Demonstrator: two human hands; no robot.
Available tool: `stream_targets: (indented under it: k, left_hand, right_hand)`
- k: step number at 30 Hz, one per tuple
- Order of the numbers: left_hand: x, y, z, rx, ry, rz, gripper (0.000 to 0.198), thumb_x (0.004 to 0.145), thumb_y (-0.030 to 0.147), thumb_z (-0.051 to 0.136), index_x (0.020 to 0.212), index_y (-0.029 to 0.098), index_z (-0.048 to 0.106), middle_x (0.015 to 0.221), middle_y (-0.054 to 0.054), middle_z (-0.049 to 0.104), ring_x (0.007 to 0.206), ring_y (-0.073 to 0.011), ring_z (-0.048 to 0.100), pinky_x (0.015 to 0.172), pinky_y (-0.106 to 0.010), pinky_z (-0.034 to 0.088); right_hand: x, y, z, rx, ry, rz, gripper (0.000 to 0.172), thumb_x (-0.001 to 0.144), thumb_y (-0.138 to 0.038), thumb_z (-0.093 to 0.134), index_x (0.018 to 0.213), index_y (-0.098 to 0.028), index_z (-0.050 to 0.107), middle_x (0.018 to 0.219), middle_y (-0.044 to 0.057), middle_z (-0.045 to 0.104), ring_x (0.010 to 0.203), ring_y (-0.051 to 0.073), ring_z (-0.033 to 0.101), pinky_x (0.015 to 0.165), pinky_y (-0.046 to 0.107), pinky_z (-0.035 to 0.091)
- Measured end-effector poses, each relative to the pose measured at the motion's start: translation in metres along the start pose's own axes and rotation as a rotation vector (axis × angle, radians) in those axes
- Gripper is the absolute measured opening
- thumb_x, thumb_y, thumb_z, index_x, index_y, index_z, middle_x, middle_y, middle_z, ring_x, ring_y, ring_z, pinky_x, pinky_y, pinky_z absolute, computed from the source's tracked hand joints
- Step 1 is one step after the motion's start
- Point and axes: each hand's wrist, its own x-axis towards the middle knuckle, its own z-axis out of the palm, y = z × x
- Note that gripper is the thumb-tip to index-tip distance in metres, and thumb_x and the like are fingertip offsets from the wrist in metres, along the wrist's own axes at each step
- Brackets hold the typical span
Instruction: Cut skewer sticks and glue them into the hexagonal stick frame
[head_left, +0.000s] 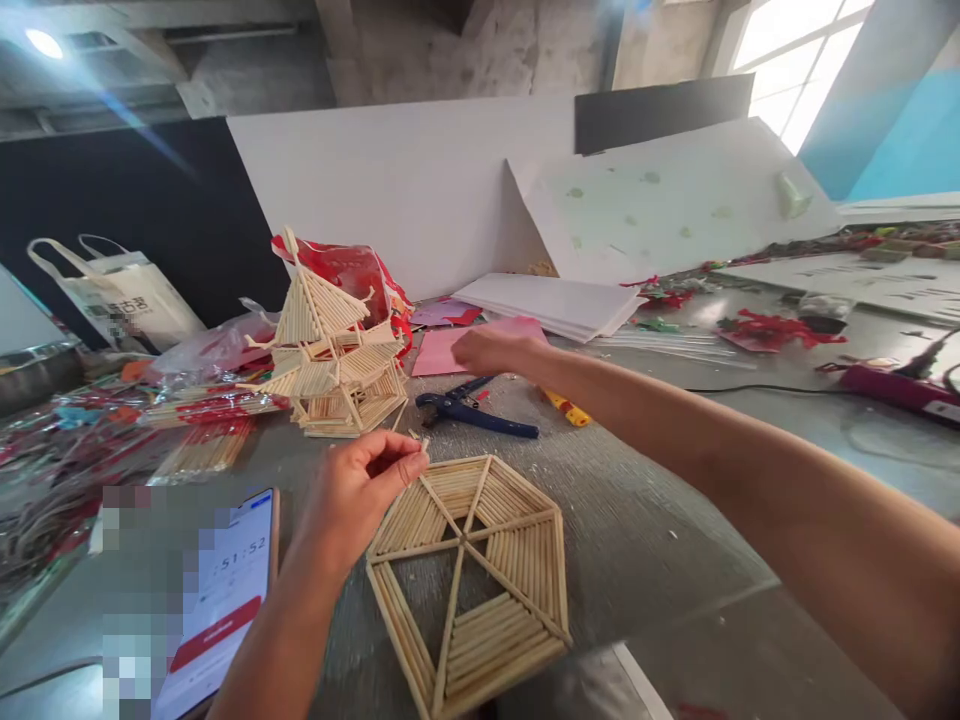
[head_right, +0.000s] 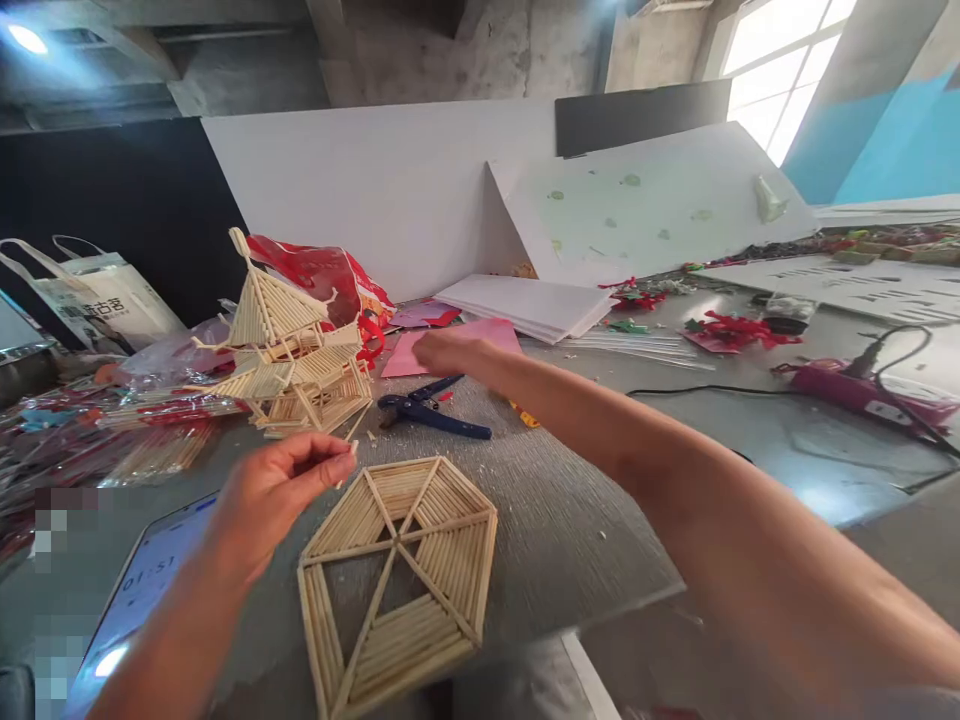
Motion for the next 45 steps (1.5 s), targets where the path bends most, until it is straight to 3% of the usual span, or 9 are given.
stream_targets:
  k: [2, 4, 6, 12, 15, 20, 33, 45]
  left_hand:
    - [-0.002, 0.004, 0.001, 0.050, -0.150, -0.022, 0.022, 0.069, 0.039, 0.065, 0.077, 0.018, 0.066, 0.068, 0.000, 0.064, 0.064, -0.0126, 0.054, 0.060, -0.023, 0.041]
    - [-0.006, 0.009, 0.003, 0.106, -0.290, -0.035, 0.021, 0.068, 0.039, 0.065, 0.075, 0.018, 0.067, 0.066, 0.001, 0.063, 0.062, -0.0123, 0.053, 0.058, -0.024, 0.039]
    - [-0.011, 0.013, 0.007, 0.170, -0.398, -0.039, 0.021, 0.069, 0.040, 0.064, 0.073, 0.019, 0.067, 0.064, 0.001, 0.062, 0.060, -0.0121, 0.051, 0.057, -0.024, 0.038]
    - [-0.027, 0.020, 0.025, 0.248, -0.589, -0.051, 0.017, 0.069, 0.034, 0.061, 0.072, 0.019, 0.068, 0.064, 0.002, 0.063, 0.061, -0.0119, 0.054, 0.055, -0.022, 0.037]
    - [-0.031, 0.020, 0.032, 0.276, -0.587, -0.060, 0.015, 0.069, 0.031, 0.059, 0.069, 0.019, 0.068, 0.062, 0.001, 0.063, 0.059, -0.0120, 0.054, 0.054, -0.022, 0.037]
    - [-0.036, 0.011, 0.036, 0.284, -0.568, -0.077, 0.016, 0.069, 0.032, 0.058, 0.069, 0.019, 0.068, 0.062, 0.000, 0.063, 0.058, -0.0124, 0.054, 0.053, -0.022, 0.037]
    - [-0.039, 0.017, 0.034, 0.386, -0.582, -0.064, 0.018, 0.069, 0.026, 0.054, 0.071, 0.020, 0.070, 0.063, 0.000, 0.065, 0.058, -0.0132, 0.054, 0.053, -0.022, 0.035]
    - [-0.037, 0.029, 0.035, 0.538, -0.638, 0.110, 0.026, 0.069, 0.017, 0.046, 0.069, 0.023, 0.072, 0.062, -0.001, 0.067, 0.054, -0.0128, 0.055, 0.051, -0.023, 0.031]
  right_hand:
    - [-0.010, -0.036, -0.003, 0.025, 0.021, -0.119, 0.017, 0.082, -0.016, 0.049, 0.093, -0.015, 0.063, 0.096, 0.005, 0.063, 0.082, 0.013, 0.054, 0.072, 0.026, 0.039]
    - [-0.020, -0.067, -0.001, 0.044, 0.014, -0.333, 0.018, 0.077, -0.013, 0.050, 0.088, -0.015, 0.064, 0.088, 0.004, 0.065, 0.075, 0.013, 0.053, 0.064, 0.025, 0.036]
    - [-0.028, -0.085, 0.003, 0.048, 0.005, -0.388, 0.019, 0.075, -0.011, 0.050, 0.087, -0.015, 0.064, 0.088, 0.005, 0.065, 0.074, 0.014, 0.053, 0.057, 0.025, 0.032]
    - [-0.053, -0.074, 0.005, 0.137, 0.175, -0.218, 0.019, 0.082, -0.022, 0.048, 0.091, -0.016, 0.063, 0.090, 0.006, 0.065, 0.079, 0.015, 0.054, 0.061, 0.026, 0.031]
    - [-0.074, -0.065, 0.006, 0.204, 0.222, -0.164, 0.020, 0.083, -0.025, 0.046, 0.089, -0.017, 0.063, 0.087, 0.005, 0.064, 0.076, 0.014, 0.053, 0.062, 0.026, 0.031]
    - [-0.097, -0.063, 0.014, 0.228, 0.238, -0.210, 0.016, 0.083, -0.026, 0.048, 0.080, -0.017, 0.061, 0.079, 0.003, 0.063, 0.075, 0.014, 0.053, 0.060, 0.025, 0.029]
    - [-0.094, -0.059, 0.028, 0.124, 0.235, -0.280, 0.019, 0.084, -0.027, 0.046, 0.080, -0.017, 0.060, 0.080, 0.005, 0.062, 0.071, 0.014, 0.053, 0.056, 0.026, 0.028]
    - [-0.098, -0.065, 0.024, 0.127, 0.138, -0.276, 0.018, 0.085, -0.027, 0.048, 0.085, -0.016, 0.063, 0.087, 0.006, 0.065, 0.073, 0.015, 0.056, 0.055, 0.027, 0.029]
